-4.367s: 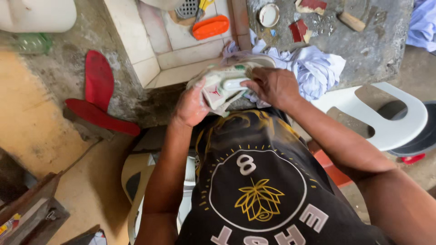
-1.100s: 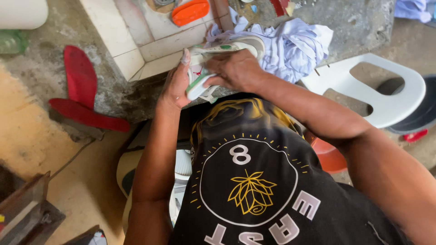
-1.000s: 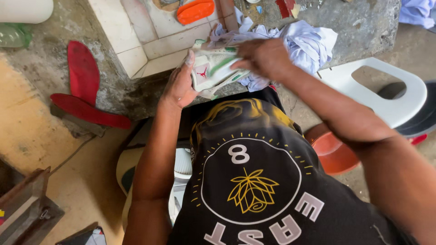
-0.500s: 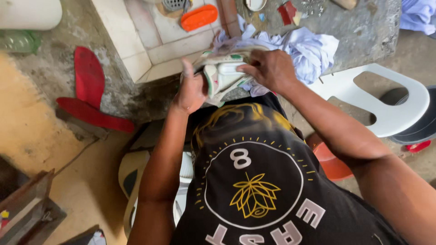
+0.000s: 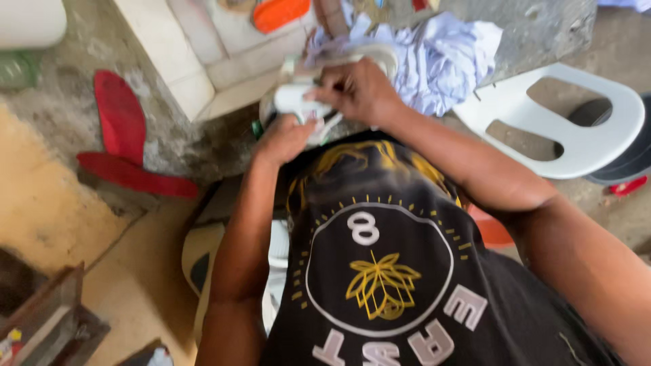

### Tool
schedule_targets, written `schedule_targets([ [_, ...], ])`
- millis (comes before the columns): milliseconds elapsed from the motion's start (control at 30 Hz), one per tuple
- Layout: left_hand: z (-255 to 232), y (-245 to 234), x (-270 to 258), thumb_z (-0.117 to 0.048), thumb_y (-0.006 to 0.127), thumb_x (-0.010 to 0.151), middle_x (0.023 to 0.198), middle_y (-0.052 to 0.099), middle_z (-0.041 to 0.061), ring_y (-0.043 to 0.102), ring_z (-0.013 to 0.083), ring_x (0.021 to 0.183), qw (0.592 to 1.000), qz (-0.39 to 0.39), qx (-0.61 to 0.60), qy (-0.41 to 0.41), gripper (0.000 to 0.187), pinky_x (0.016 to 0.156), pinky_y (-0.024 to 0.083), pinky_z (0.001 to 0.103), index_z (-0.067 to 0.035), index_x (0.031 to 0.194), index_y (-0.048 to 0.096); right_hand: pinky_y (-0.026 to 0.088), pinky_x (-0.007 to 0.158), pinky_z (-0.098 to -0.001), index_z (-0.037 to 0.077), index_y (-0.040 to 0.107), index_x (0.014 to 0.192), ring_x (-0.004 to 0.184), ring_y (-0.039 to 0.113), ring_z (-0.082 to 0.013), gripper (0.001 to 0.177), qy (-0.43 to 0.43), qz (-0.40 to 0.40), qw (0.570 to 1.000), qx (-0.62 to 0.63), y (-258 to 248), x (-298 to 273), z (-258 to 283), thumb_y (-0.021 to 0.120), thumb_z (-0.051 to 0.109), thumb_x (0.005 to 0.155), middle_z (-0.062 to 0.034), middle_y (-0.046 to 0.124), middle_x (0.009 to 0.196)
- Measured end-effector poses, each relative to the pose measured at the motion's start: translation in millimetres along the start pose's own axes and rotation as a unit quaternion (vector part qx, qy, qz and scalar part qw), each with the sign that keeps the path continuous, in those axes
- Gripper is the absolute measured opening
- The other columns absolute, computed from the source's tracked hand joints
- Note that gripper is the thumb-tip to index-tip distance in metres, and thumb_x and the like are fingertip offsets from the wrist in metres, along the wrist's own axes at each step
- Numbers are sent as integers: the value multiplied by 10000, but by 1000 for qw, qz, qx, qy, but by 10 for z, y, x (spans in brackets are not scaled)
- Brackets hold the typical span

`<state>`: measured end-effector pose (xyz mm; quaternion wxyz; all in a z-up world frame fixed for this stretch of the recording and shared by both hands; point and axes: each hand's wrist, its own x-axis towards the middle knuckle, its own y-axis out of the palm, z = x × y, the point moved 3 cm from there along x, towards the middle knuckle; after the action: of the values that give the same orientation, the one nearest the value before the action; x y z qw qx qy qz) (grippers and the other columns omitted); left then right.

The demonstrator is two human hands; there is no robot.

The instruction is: The person cleans a shoe using a brush and a white cloth, applying a liquid from a small bottle onto the shoe's surface.

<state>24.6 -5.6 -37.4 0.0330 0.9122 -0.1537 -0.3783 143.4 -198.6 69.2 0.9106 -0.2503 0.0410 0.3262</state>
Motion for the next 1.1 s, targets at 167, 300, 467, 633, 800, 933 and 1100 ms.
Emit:
schedule_targets([
  [167, -63, 91, -157, -80, 585, 967, 1238, 662, 20, 615, 123, 1104, 985, 29, -168, 32, 388, 983, 509, 286, 17, 1343, 585, 454, 526, -401, 62, 719, 803, 494, 554, -292, 419, -11, 5, 993, -118, -333, -271, -190, 811, 450, 929, -105, 613, 602],
  [300, -87, 130, -240, -56, 614, 982, 1285, 620, 66, 553, 156, 1174, 998, -3, 6, 66, 399, 1034, 442, 311, 55, 1363, 572, 482, 573, -399, 86, 713, 813, 548, 603, -276, 408, -56, -7, 995, -79, -193, -202, -104, 784, 450, 984, -76, 641, 632],
  [467, -198, 73, -286, -65, 556, 958, 1316, 618, 56, 554, 159, 1217, 992, 16, -38, 118, 441, 1083, 434, 291, 20, 1390, 545, 485, 549, -408, 88, 708, 825, 543, 616, -290, 444, -23, -8, 994, -107, -217, -155, -90, 778, 509, 947, -86, 645, 634],
  [633, -146, 123, -385, -98, 581, 985, 1197, 670, 76, 588, 165, 1108, 999, -31, 25, 25, 347, 999, 479, 298, 42, 1298, 638, 438, 497, -389, 79, 696, 757, 488, 577, -263, 471, 64, 15, 981, -180, -607, -449, -280, 798, 513, 909, -73, 625, 561],
  [800, -166, 156, -433, -76, 572, 958, 1237, 653, 59, 585, 147, 1146, 993, -25, -1, 116, 397, 1021, 459, 288, 39, 1337, 588, 448, 513, -351, 72, 698, 764, 494, 586, -181, 414, 103, 30, 994, -19, -470, -439, -180, 772, 433, 952, -52, 645, 602],
  [933, 15, 90, -387, -119, 578, 1009, 1157, 706, 109, 632, 182, 1073, 999, -27, 24, 20, 324, 972, 514, 328, 51, 1268, 676, 435, 520, -394, 54, 692, 817, 525, 571, -251, 381, 6, -5, 1000, 24, -99, -367, 10, 780, 394, 962, -94, 624, 624],
  [1100, -85, 37, -315, -92, 595, 966, 1364, 627, 124, 557, 229, 1281, 973, -59, 155, 162, 436, 1108, 406, 367, 46, 1379, 573, 468, 512, -444, 71, 706, 794, 537, 604, -331, 467, 3, -54, 979, -198, -411, -413, -242, 821, 515, 885, -102, 648, 605],
])
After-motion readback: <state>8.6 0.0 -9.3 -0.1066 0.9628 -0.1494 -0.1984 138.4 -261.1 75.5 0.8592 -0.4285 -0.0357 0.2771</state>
